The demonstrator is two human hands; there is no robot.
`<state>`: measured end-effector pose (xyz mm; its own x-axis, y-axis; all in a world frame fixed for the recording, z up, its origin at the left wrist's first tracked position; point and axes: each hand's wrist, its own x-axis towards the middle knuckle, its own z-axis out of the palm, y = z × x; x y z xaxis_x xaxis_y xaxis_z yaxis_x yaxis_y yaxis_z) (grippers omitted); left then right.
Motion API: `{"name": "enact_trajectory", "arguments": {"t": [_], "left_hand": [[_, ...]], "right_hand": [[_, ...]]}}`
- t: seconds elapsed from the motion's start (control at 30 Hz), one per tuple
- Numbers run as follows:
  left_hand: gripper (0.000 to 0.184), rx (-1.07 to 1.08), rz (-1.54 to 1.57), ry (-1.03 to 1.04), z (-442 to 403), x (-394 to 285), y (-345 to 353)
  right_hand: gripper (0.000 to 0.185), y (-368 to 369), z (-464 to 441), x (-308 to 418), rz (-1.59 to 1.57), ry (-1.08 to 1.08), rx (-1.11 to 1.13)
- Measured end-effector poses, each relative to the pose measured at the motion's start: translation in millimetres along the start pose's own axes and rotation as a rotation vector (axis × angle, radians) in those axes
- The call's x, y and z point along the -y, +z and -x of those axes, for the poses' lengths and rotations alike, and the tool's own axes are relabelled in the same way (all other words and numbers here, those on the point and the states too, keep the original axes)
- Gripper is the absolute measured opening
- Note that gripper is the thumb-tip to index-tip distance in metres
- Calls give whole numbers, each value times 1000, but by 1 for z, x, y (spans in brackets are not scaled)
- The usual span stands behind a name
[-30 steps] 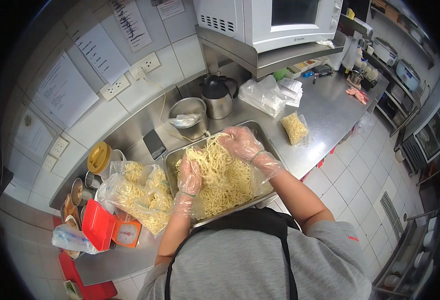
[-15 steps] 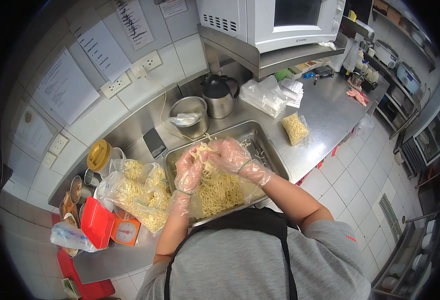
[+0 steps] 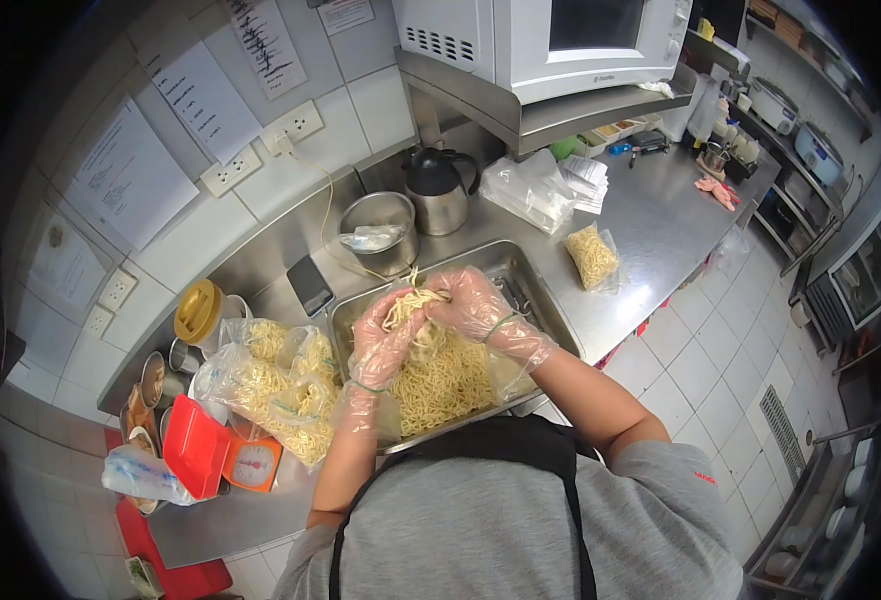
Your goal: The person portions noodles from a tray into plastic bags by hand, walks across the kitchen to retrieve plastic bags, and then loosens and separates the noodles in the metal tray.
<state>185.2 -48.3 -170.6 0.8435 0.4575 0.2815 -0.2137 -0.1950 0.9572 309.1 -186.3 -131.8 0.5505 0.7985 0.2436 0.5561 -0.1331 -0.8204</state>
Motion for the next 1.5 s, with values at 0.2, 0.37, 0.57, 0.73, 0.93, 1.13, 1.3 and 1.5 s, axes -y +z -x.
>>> {"name": "enact_trajectory", "arguments": {"t": [0.2,0.37,0.57,0.73,0.93,1.13,1.3,1.5], "left_hand": [[25,-3,-146,-127,2,-12,-15],[33,-124,-301,-148,-1,4,-18],[21,-34,-407,85,1,-11,-10],[24,-16,-297,146,4,6,-32],[16,51,-618,-157,11,11,-40],[30,70,-482,-187,15,3,-40],[49,275,-666,-114,27,-6,-56],[56,332,-601,-168,24,-18,-52]], "right_hand": [[14,-22,-9,-12,-84,-2,-132],[24,-16,-6,-18,-261,-44,20],[21,10,0,-4,-387,21,171],[8,-22,-8,-5,-270,166,9],[28,-14,-1,-25,80,-110,151],[48,43,15,-57,565,-118,291],[42,-28,-4,-32,432,174,70],[38,-65,1,6,9,242,-84]]}}
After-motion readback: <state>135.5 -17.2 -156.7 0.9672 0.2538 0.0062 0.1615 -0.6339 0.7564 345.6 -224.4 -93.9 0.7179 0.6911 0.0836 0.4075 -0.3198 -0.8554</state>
